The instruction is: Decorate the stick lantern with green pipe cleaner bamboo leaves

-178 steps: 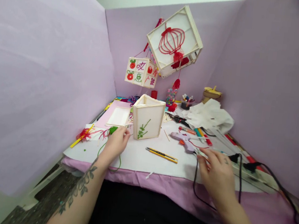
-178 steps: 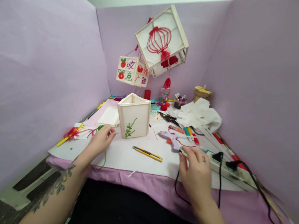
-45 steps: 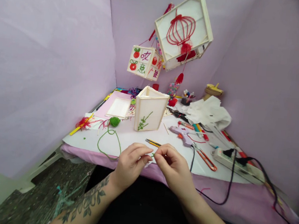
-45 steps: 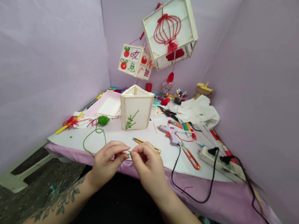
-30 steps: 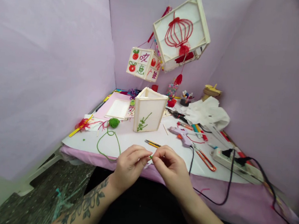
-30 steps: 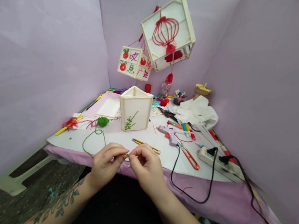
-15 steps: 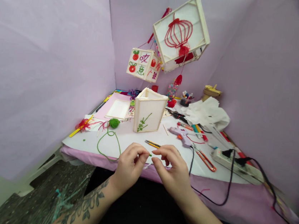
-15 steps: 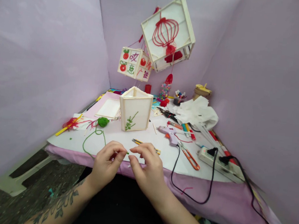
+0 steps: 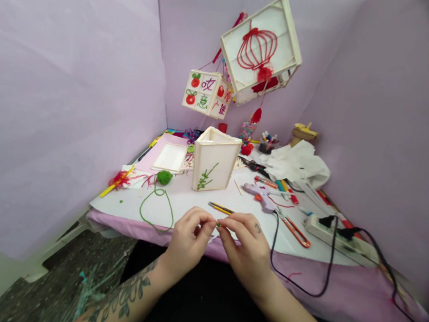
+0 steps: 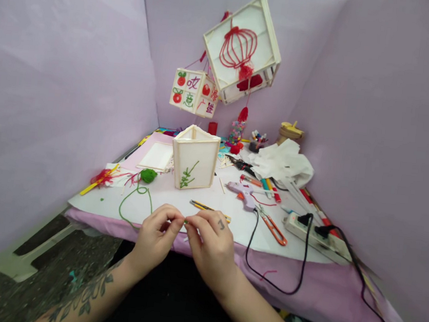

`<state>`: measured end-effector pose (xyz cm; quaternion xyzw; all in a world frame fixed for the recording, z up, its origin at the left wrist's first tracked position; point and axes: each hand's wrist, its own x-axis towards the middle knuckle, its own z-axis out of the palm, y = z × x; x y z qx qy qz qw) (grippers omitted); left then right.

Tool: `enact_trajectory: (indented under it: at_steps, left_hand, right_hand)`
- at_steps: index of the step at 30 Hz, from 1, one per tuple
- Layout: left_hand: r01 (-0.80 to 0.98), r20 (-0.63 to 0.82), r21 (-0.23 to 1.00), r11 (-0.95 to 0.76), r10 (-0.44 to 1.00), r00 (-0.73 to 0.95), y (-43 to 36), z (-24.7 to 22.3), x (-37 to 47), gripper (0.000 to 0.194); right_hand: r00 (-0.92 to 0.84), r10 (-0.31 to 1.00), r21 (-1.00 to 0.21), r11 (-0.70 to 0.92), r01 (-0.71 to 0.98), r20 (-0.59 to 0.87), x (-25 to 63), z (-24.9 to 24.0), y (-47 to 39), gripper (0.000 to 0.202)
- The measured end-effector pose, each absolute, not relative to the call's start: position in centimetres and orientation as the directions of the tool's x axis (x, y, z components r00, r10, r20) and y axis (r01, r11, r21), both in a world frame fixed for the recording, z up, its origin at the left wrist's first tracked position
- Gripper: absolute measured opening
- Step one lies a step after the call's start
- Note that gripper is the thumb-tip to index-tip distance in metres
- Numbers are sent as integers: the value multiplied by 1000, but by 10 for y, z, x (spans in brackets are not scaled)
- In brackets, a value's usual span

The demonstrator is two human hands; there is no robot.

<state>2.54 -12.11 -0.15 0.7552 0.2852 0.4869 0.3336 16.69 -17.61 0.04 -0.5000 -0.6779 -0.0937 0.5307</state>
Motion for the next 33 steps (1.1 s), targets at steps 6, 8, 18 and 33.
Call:
enact_trajectory:
  at_steps: [6,8,18,33]
  left_hand:
    - [108,517,802,-588,773,368,-123,-1,25,14]
    - [117,506,806,-580,778,373,-123,0,25,15]
    - [106,535,786,-610,755,379,-122,-3,26,16]
    - [132,615,706,-695,695,372,-119,-7,26,12]
  right_hand:
    - [67,577,-410,489,770,814,168,-1,-176,21]
    - [48,560,-384,501,775,827,168,-2,-176,26]
    - [13,494,-311,526,791,869,168,-3,-174,22]
    - [-4,514,-305,515,801,858,173,-4,-172,19]
